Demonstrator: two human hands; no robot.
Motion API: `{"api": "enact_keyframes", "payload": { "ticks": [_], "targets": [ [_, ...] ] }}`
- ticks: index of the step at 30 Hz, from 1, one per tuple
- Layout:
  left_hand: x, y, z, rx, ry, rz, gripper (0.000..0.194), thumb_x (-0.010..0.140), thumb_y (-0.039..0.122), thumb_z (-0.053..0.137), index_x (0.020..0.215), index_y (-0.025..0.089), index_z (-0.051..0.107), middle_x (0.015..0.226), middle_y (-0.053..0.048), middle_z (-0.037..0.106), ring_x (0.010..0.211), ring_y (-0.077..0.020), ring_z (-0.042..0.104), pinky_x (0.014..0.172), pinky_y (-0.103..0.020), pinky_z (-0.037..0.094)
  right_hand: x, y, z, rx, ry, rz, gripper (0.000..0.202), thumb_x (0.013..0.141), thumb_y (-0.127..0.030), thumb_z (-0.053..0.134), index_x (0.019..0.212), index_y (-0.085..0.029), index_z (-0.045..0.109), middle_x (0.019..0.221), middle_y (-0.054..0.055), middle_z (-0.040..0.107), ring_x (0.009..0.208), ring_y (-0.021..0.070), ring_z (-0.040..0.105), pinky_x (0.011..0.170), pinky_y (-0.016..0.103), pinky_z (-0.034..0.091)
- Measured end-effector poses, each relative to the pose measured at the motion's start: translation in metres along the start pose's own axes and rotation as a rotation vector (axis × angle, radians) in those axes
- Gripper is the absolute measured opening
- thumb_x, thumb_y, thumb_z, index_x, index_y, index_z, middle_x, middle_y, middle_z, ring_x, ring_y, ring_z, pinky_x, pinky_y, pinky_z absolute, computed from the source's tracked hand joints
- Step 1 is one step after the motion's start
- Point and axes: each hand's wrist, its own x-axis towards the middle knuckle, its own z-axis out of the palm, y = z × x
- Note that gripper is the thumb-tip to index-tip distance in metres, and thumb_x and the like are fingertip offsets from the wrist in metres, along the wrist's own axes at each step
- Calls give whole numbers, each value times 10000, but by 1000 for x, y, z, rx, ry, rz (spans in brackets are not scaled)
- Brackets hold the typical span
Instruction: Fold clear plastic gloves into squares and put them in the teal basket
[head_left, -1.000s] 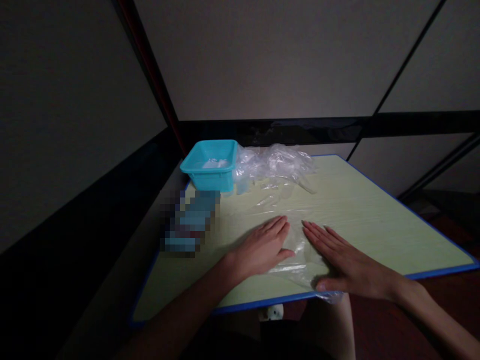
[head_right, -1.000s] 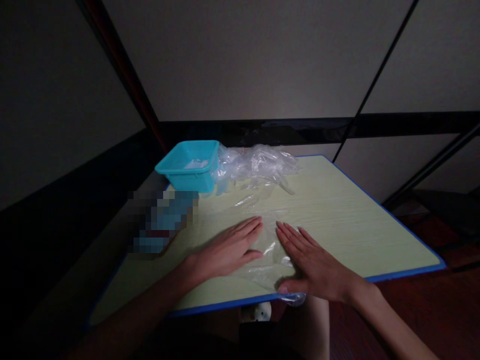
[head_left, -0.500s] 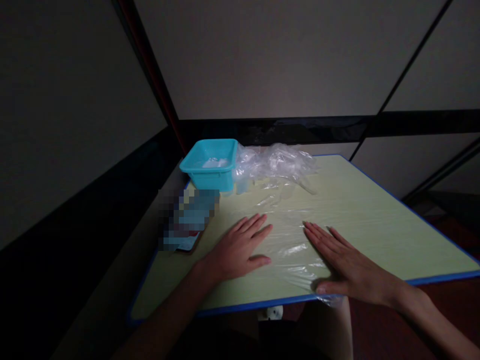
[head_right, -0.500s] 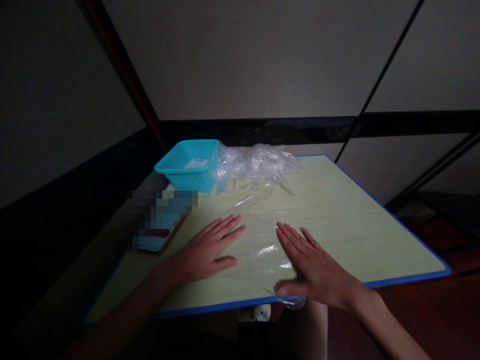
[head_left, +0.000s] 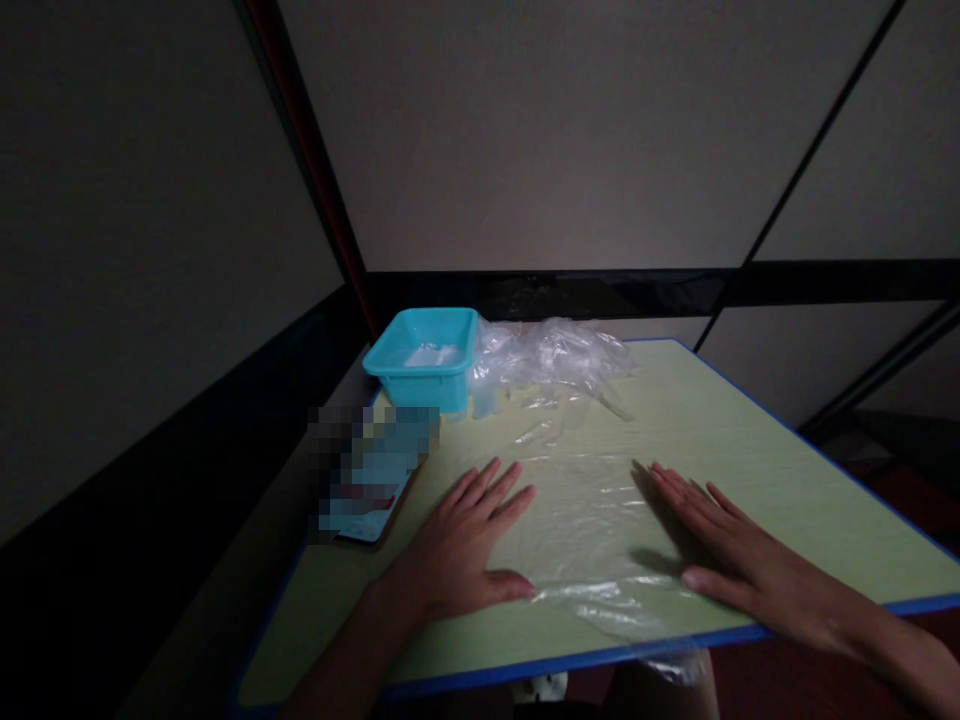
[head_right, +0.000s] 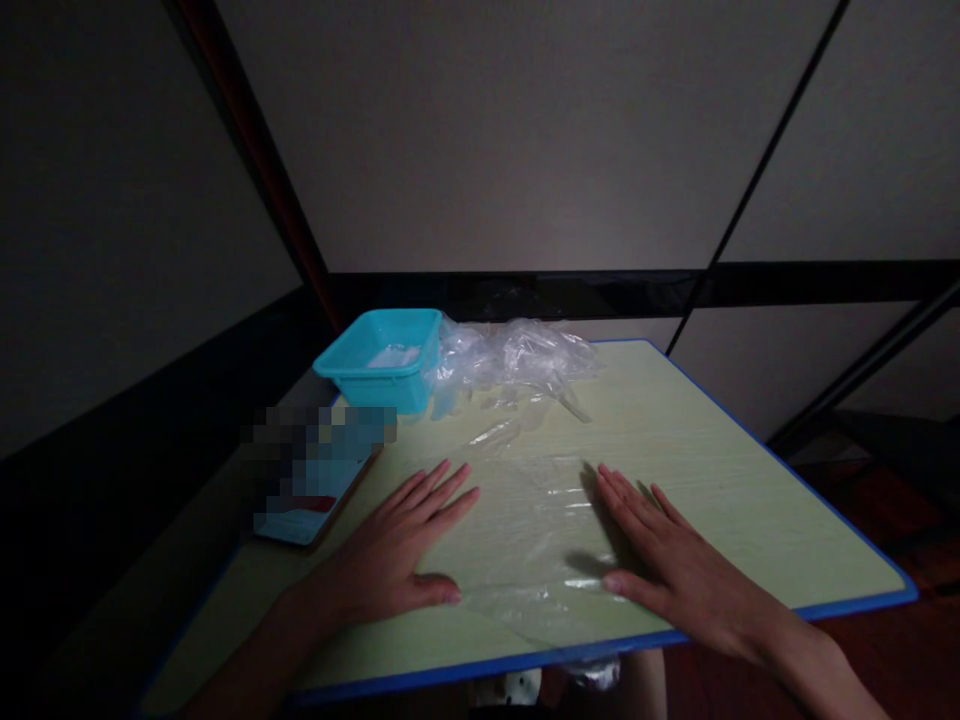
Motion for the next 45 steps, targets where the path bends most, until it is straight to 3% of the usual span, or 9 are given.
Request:
{"api": "enact_keyframes", "payload": {
  "ticks": [6, 12, 17, 26, 30, 35, 38, 40, 45],
  "targets": [
    [1, 0, 0, -58, -17, -23, 880, 656, 586, 617, 1372, 253, 228, 1475, -40, 85, 1342, -263, 35, 1078, -433, 76, 90, -22, -28, 106, -117, -241, 713, 864, -546, 319, 1407, -186, 32, 1460, 95, 63, 1328, 253, 96, 1066, 491, 120],
    [0, -3, 3, -99, -38, -26, 935, 623, 599, 637, 1380, 275, 193, 1474, -31, 68, 1339, -283, 39, 1075, -462, 87, 158, -24, -9, 42, -192, -344, 774, 851, -597, 267, 1395, -65, 122, 1441, 166, 116, 1332, 254, 98, 1078, 460, 90],
    [-1, -5, 3, -133, -41, -20, 926, 643, 662, 568, 1385, 283, 162, 1474, -23, 45, 1339, -286, 14, 1074, -477, 70, 160, -9, 14, 42, -99, -354, 763, 852, -594, 275, 1404, -111, 65, 1456, 127, 67, 1339, 221, 61, 1086, 438, 58],
    [-7, -7, 7, -123, -51, -170, 1004, 554, 517, 727, 1373, 318, 181, 1470, 0, 55, 1338, -287, 18, 1074, -479, 117, 159, -10, 13, 61, -83, -348, 786, 838, -611, 287, 1403, -102, 85, 1453, 126, 76, 1338, 229, 78, 1086, 441, 58],
    [-28, -14, 20, -54, 13, -300, 1015, 551, 531, 720, 1380, 293, 184, 1466, -35, 73, 1329, -325, 61, 1053, -506, 172, 159, -10, 15, 98, -53, -346, 774, 835, -604, 316, 1404, -120, 114, 1451, 128, 106, 1334, 235, 106, 1085, 443, 68],
    [-54, -19, 30, -72, 203, -271, 994, 610, 632, 620, 1397, 273, 131, 1461, -82, 104, 1311, -352, 151, 1028, -520, 225, 156, -10, 11, 229, 20, -319, 694, 859, -548, 331, 1394, -130, 191, 1437, 135, 207, 1320, 247, 187, 1068, 459, 139],
    [-45, -15, 16, -103, 298, -345, 732, 799, 445, 515, 1397, 249, 142, 1455, -77, 178, 1305, -287, 226, 1012, -453, 307, 158, -8, 4, 352, 177, -204, 531, 887, -457, 337, 1320, -152, 361, 1336, 124, 425, 1222, 232, 390, 1006, 413, 291],
    [-28, -12, -2, -71, 291, -384, 532, 845, 301, 451, 1347, 221, 293, 1392, -82, 352, 1263, -247, 333, 1007, -423, 320, 163, -6, 0, 337, 280, -93, 398, 872, -392, 397, 1175, -161, 509, 1187, 108, 556, 1094, 218, 503, 929, 358, 373],
    [21, -16, -38, 26, 184, -392, 298, 812, 77, 412, 1061, 176, 542, 1075, -75, 604, 1009, -213, 555, 879, -344, 407, 180, -1, 0, 208, 292, 71, 215, 741, -302, 562, 873, -145, 626, 951, 120, 594, 921, 269, 537, 799, 381, 398]
  ]
}}
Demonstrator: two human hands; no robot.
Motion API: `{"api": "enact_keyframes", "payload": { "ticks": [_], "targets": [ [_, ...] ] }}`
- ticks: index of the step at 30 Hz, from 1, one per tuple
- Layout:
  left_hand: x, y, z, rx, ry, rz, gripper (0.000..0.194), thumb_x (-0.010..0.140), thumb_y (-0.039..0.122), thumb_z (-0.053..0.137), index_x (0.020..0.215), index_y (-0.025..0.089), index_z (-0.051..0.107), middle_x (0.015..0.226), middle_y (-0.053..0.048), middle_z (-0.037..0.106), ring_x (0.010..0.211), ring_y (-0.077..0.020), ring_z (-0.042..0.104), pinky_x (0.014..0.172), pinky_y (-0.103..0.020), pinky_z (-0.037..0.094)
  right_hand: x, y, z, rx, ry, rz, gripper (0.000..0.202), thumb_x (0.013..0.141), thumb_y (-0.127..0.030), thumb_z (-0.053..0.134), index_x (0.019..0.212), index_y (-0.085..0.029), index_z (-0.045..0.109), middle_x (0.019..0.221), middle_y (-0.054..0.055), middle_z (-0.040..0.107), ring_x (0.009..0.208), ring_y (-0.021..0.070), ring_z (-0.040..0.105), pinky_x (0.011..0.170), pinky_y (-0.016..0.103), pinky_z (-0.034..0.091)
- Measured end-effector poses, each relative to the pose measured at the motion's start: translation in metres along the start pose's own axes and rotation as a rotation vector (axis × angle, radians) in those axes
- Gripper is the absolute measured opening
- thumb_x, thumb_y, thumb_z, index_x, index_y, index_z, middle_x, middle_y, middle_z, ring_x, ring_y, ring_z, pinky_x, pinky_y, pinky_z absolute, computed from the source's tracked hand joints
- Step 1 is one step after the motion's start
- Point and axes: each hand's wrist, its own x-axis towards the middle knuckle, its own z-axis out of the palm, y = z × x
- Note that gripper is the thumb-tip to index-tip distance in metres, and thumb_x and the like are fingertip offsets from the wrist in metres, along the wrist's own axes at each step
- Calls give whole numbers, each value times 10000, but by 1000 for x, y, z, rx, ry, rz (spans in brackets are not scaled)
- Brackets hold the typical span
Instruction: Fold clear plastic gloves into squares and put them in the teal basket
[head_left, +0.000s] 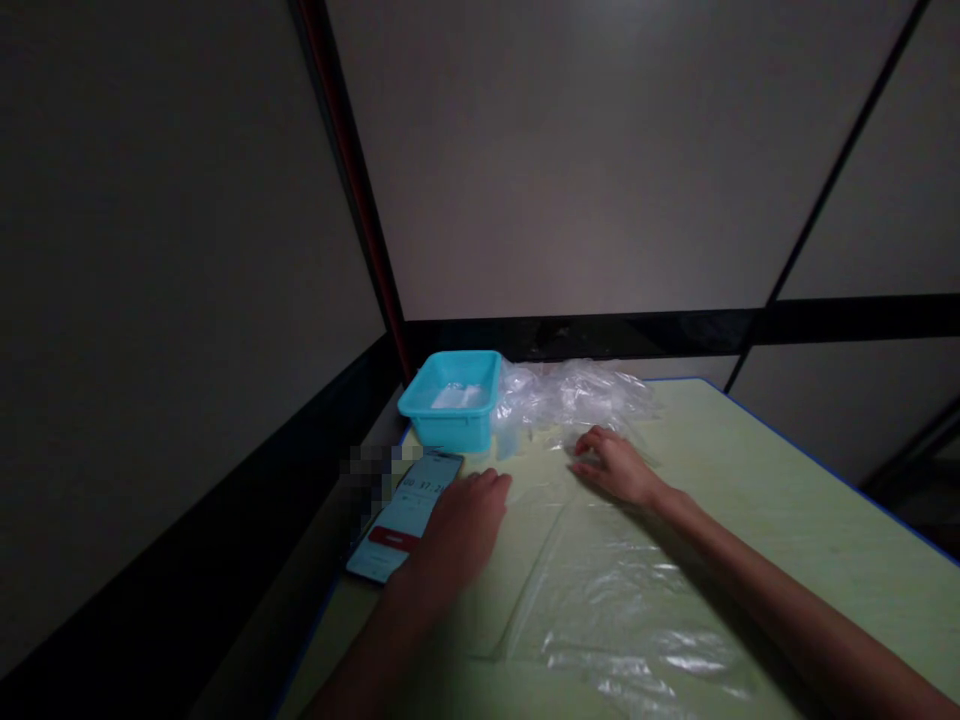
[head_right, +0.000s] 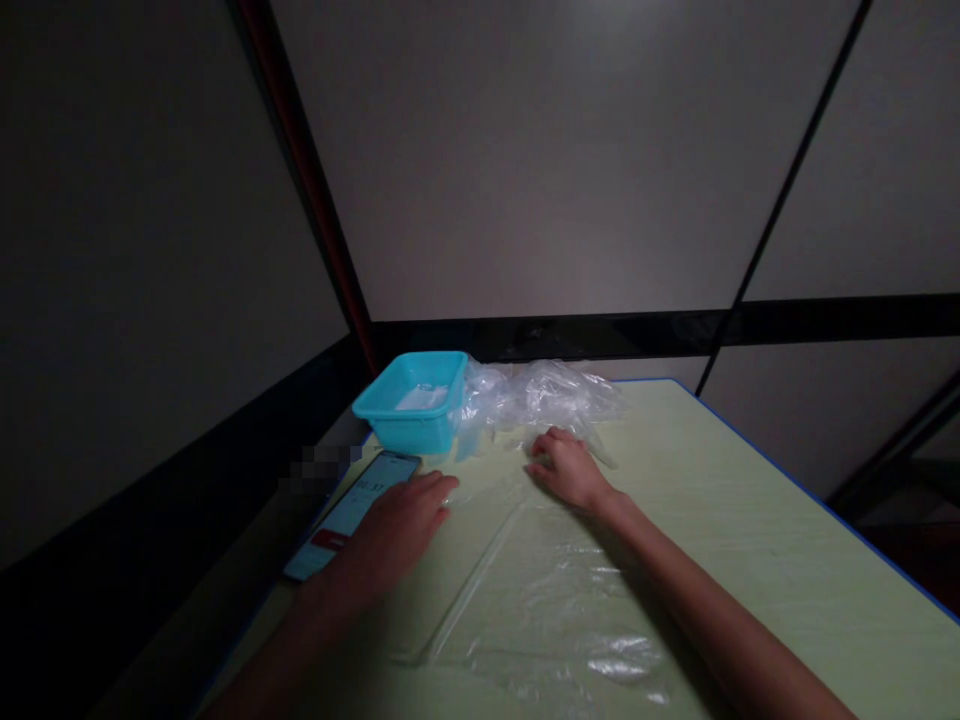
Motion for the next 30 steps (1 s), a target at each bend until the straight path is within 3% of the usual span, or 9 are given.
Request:
{"api": "enact_keyframes", "payload": {
  "ticks": [4, 9, 15, 18, 21, 24, 26, 30],
  "targets": [
    [23, -7, 5, -11, 10, 22, 218, 794, 42, 407, 904, 155, 557, 948, -86, 616, 909, -213, 576, 785, -320, 419, 6, 1, 6, -11, 7, 80, 139, 697, -267, 572, 744, -147, 624, 863, 121, 578, 858, 281, 523, 711, 373, 395],
    [31, -17, 23, -86, 31, 36, 169, 792, 55, 413, 756, 178, 525, 824, -47, 600, 824, -189, 560, 737, -289, 398, 3, 1, 9, 143, 23, 78, 98, 699, -244, 534, 673, -158, 575, 825, 80, 569, 849, 240, 518, 704, 336, 399],
    [36, -20, 31, -241, 84, -8, 204, 838, 88, 341, 733, 183, 487, 714, -11, 553, 702, -153, 534, 629, -248, 367, -1, 3, 4, 513, 11, 32, 244, 782, -414, 444, 691, -188, 437, 718, 34, 577, 646, 144, 537, 583, 262, 419],
    [38, -23, 34, -337, 92, -29, 113, 833, 151, 401, 773, 178, 494, 649, 21, 536, 619, -138, 527, 553, -229, 348, -2, 4, 2, 658, 10, 51, 295, 772, -473, 465, 687, -194, 417, 637, 18, 571, 584, 129, 527, 550, 254, 404],
    [39, -25, 37, -428, 88, -24, 74, 778, 225, 528, 826, 169, 524, 613, 47, 533, 590, -126, 530, 518, -210, 348, -3, 5, 1, 767, -4, 73, 336, 718, -506, 543, 696, -190, 434, 614, 13, 591, 548, 118, 521, 524, 244, 386],
    [41, -27, 38, -485, 78, -16, 54, 744, 200, 573, 763, 150, 568, 583, 47, 536, 582, -121, 536, 510, -205, 365, -3, 7, -1, 844, -18, 107, 386, 634, -506, 636, 749, -181, 463, 580, -10, 589, 501, 106, 508, 488, 230, 358],
    [42, -28, 37, -508, 68, -10, 88, 767, 194, 570, 702, 135, 578, 602, 33, 552, 595, -118, 547, 531, -213, 398, -3, 9, -3, 878, -20, 131, 423, 588, -490, 680, 791, -175, 483, 571, -22, 584, 485, 101, 503, 479, 226, 347],
    [42, -29, 32, -537, 78, -11, 168, 841, 275, 540, 795, 119, 578, 740, 6, 586, 636, -114, 565, 592, -266, 469, -3, 12, -6, 906, -58, 164, 436, 524, -443, 735, 777, -150, 534, 557, -28, 576, 468, 88, 488, 470, 221, 336]
  ]
}}
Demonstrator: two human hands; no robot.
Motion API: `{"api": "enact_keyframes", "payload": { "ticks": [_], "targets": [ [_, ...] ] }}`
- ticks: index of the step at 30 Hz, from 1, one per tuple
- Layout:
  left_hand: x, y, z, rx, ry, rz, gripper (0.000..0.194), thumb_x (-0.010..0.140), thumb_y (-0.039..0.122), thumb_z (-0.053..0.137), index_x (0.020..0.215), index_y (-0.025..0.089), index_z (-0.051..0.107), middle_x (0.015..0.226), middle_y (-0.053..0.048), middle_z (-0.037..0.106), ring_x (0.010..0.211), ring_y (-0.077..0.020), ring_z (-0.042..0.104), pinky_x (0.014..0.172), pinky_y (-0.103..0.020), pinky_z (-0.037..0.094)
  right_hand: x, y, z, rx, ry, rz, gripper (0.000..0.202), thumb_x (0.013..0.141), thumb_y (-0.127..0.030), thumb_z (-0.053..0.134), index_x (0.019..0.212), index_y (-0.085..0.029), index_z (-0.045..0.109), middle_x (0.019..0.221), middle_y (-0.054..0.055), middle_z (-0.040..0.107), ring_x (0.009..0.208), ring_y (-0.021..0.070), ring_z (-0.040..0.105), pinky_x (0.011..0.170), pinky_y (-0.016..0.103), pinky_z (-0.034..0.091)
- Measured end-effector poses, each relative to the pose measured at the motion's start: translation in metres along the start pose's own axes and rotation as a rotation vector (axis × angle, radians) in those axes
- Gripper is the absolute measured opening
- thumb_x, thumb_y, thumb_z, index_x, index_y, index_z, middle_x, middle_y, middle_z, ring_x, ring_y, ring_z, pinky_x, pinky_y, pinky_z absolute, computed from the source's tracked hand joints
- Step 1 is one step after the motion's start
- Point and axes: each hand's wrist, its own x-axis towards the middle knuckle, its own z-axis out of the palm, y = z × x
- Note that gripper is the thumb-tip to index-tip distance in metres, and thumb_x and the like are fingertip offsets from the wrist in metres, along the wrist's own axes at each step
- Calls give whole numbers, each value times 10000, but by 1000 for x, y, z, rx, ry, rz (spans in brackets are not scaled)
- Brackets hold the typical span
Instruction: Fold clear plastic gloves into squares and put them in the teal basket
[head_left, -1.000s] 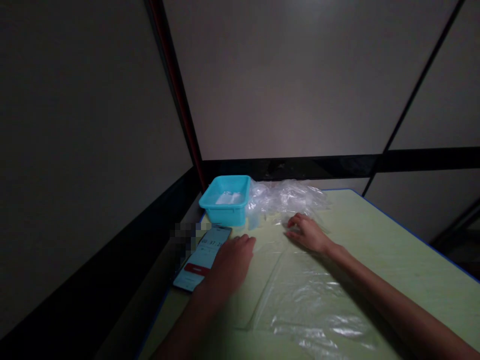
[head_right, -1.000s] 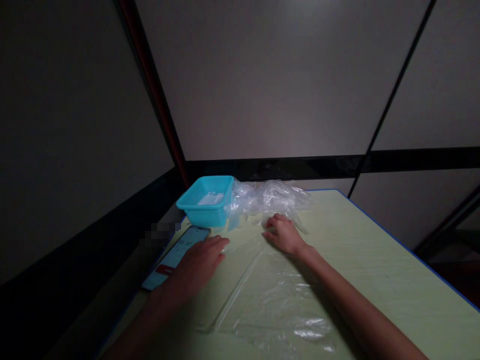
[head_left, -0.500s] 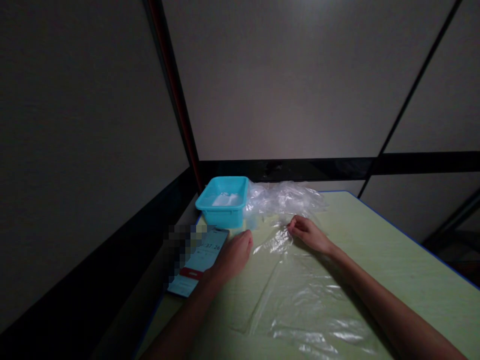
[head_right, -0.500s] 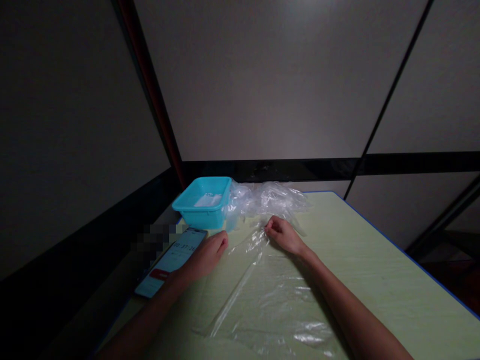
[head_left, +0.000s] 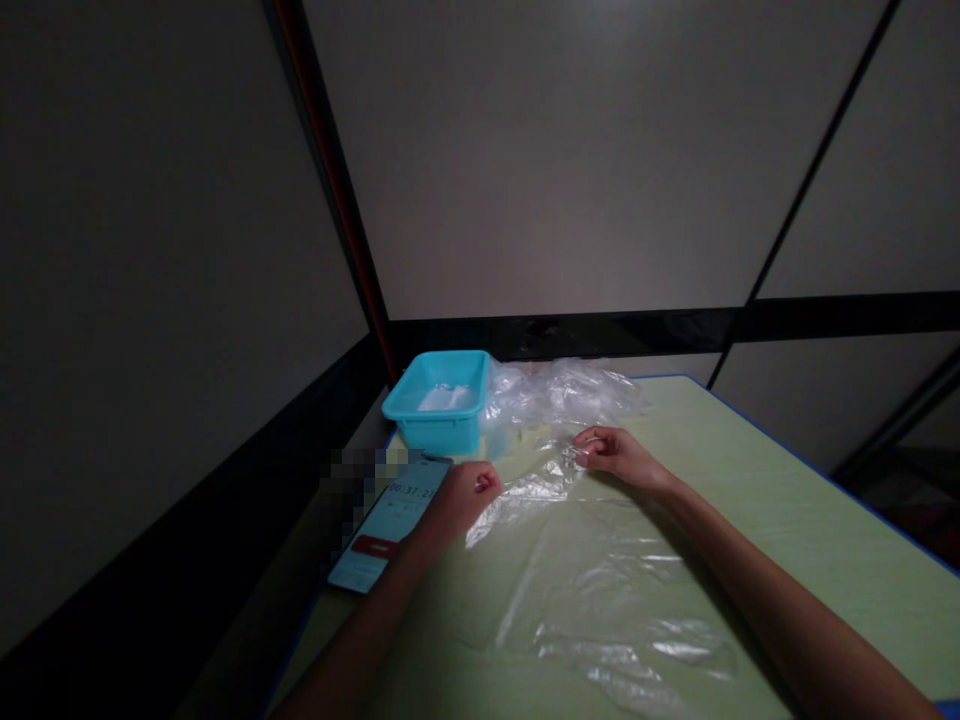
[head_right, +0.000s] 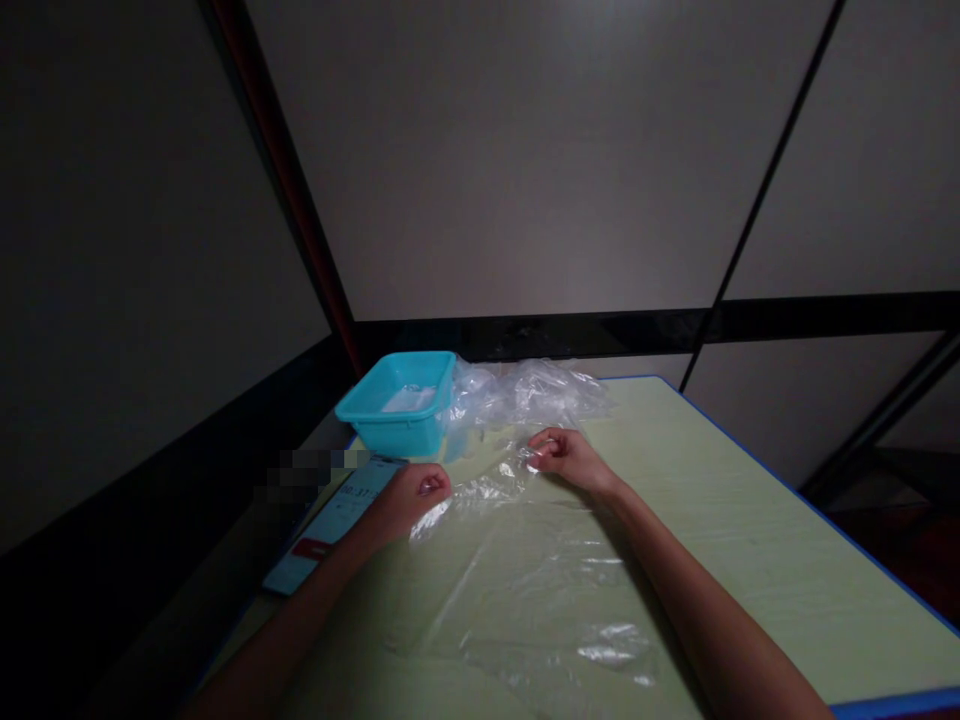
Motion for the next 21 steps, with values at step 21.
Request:
{"api": "enact_keyframes", "payload": {
  "ticks": [21],
  "targets": [
    [0, 16, -4, 16, 340, 39, 156, 724, 130, 476, 623, 161, 591, 674, -5, 598, 654, -137, 561, 609, -224, 423, -11, -9, 13, 10, -81, 49, 386, 767, -565, 485, 769, -198, 366, 828, 33, 641, 396, 79, 579, 287, 150, 320]
  ]
}}
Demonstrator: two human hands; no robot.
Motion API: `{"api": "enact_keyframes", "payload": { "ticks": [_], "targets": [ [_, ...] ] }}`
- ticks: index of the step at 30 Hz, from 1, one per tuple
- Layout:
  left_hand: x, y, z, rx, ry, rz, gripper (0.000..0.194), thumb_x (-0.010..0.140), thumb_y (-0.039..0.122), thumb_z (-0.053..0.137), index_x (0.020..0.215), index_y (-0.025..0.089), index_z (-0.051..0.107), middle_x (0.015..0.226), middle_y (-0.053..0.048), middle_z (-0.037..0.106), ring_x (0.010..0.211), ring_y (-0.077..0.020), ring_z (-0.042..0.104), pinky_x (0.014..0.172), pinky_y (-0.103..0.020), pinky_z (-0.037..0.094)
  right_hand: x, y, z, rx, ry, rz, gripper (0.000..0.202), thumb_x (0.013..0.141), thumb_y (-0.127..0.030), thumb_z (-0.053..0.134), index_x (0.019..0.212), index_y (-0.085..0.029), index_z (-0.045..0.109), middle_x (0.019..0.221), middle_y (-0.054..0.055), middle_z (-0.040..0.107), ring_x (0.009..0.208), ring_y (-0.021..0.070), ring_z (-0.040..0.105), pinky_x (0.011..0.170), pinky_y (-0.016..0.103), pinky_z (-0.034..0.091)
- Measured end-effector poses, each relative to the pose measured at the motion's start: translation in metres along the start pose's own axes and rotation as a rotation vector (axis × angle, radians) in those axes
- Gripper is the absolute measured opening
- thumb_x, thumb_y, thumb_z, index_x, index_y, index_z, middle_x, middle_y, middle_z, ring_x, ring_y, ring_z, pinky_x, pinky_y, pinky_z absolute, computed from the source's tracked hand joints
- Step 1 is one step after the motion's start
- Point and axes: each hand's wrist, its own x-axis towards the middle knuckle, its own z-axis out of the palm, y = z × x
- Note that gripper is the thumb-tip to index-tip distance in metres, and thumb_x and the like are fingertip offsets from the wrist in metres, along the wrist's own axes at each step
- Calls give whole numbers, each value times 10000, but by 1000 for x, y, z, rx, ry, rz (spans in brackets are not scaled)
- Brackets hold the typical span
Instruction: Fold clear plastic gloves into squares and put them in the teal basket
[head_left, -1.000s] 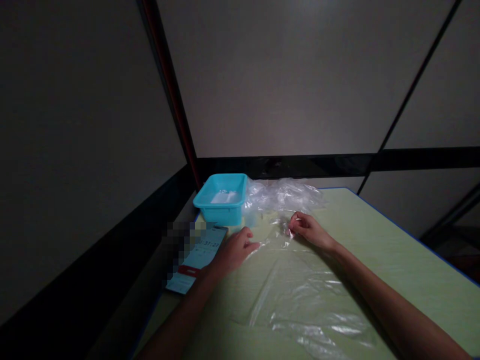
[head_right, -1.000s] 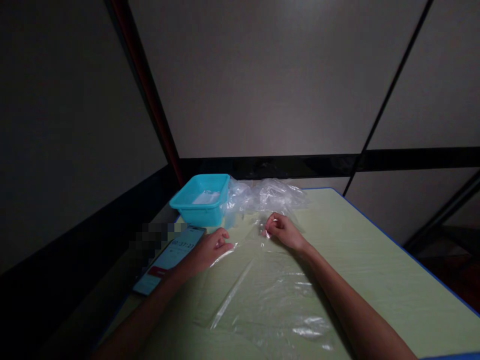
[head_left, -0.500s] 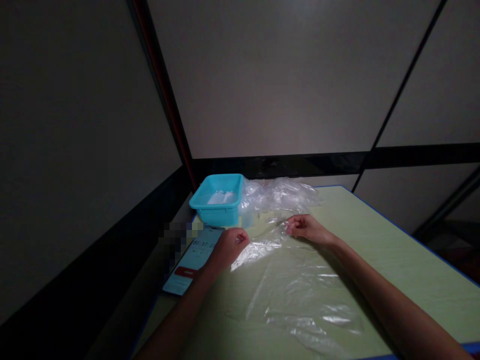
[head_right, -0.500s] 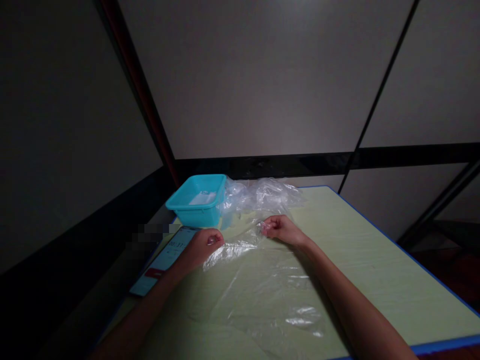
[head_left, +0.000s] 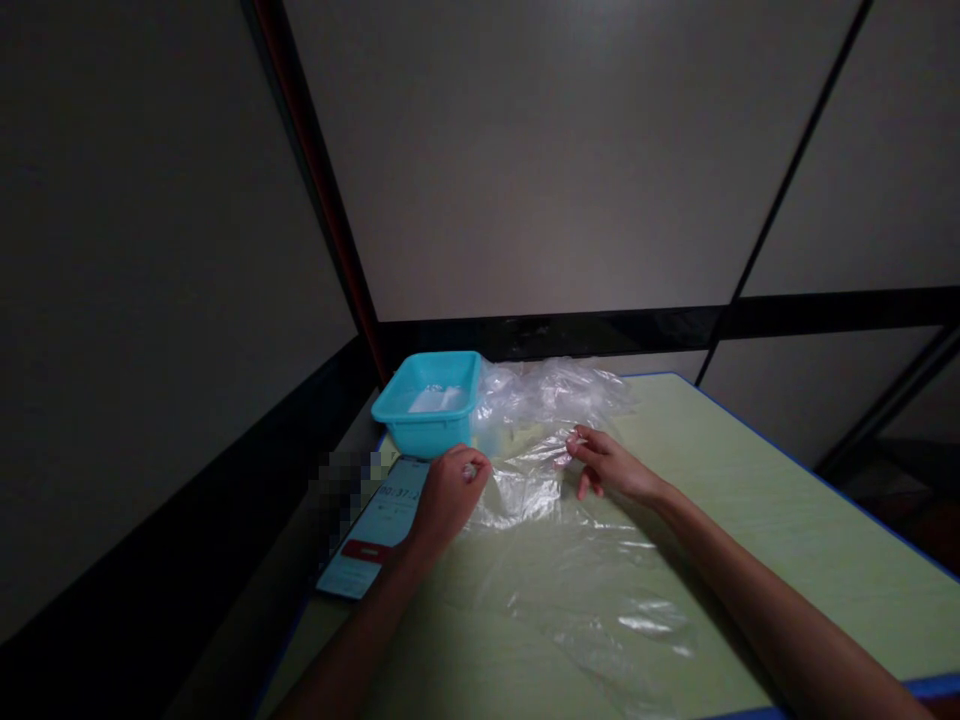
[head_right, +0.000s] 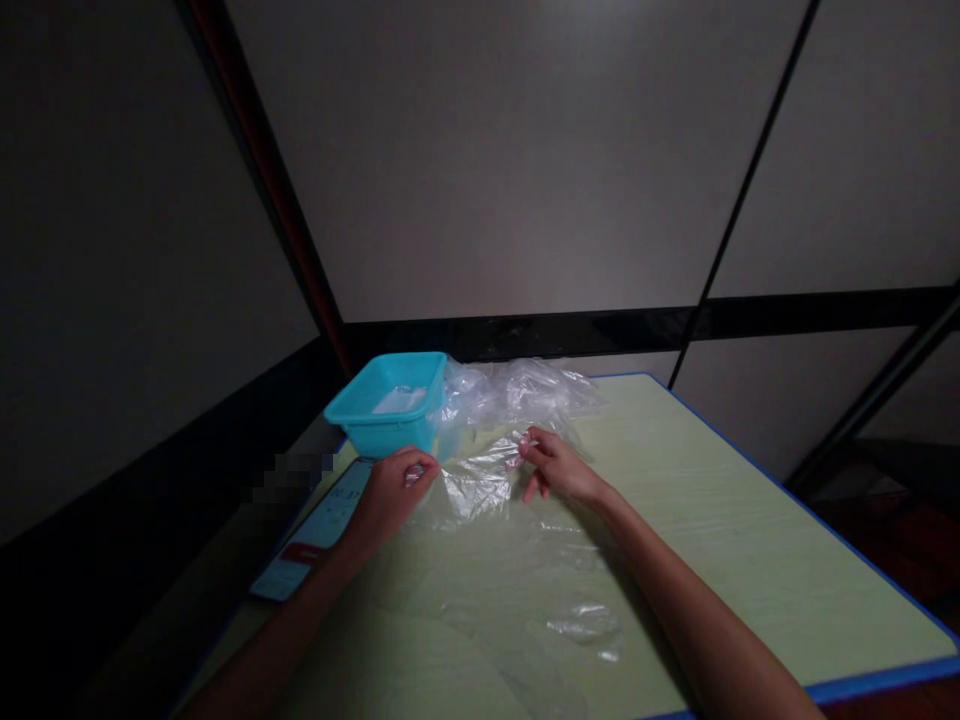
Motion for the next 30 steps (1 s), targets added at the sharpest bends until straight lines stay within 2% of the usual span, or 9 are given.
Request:
{"api": "enact_keyframes", "payload": {
  "ticks": [4, 9, 14, 19, 23, 26, 28, 30],
  "targets": [
    [5, 3, -1, 14, 31, 23, 154, 726, 116, 486, 620, 160, 589, 669, 0, 599, 645, -132, 565, 608, -220, 429, 1, -8, 0, 19, 4, 13, 333, 812, -531, 442, 802, -214, 338, 911, 35, 635, 443, 100, 620, 333, 170, 422],
    [24, 14, -8, 26, 80, 69, 139, 711, 88, 505, 632, 147, 601, 671, 1, 599, 646, -129, 564, 611, -216, 425, 6, -34, -7, 21, 57, -12, 270, 844, -468, 422, 805, -228, 305, 830, 3, 643, 450, 114, 627, 358, 188, 460],
    [50, 40, -25, 17, 141, 171, 138, 724, 88, 508, 656, 147, 612, 699, -6, 599, 659, -130, 556, 612, -220, 423, 12, -73, -20, -21, 114, -61, 238, 865, -415, 419, 793, -229, 290, 756, -14, 649, 433, 115, 619, 362, 194, 467],
    [59, 70, -48, -3, 240, 297, 120, 741, 104, 520, 679, 148, 612, 701, 10, 578, 685, -122, 539, 645, -226, 414, 2, -117, -31, -167, 230, -262, 261, 861, -449, 408, 779, -225, 300, 726, -10, 638, 433, 128, 620, 377, 226, 489],
    [44, 86, -64, -42, 313, 392, 100, 763, 127, 535, 694, 149, 603, 719, 13, 573, 709, -117, 536, 634, -220, 410, -27, -142, -28, -325, 300, -477, 247, 871, -457, 373, 800, -226, 323, 782, 13, 648, 466, 124, 623, 393, 220, 475],
    [19, 88, -71, -97, 330, 539, 95, 774, 122, 548, 698, 151, 594, 721, 8, 574, 706, -115, 542, 649, -229, 423, -61, -141, -17, -560, 351, -603, 160, 913, -351, 338, 836, -215, 369, 834, 33, 654, 531, 113, 625, 457, 221, 476],
    [-3, 82, -71, -98, 249, 577, 85, 787, 124, 552, 719, 155, 593, 757, 1, 584, 728, -114, 557, 680, -234, 434, -84, -129, -6, -808, 382, -661, 104, 917, -253, 335, 864, -199, 407, 743, 27, 650, 539, 119, 614, 482, 230, 460],
    [-28, 71, -66, -96, 137, 566, 91, 800, 121, 540, 748, 167, 599, 781, 0, 586, 731, -109, 568, 666, -220, 448, -105, -110, 7, -1059, 339, -693, 108, 903, -182, 345, 915, -178, 452, 719, 36, 656, 518, 126, 594, 479, 244, 443]
  ]
}}
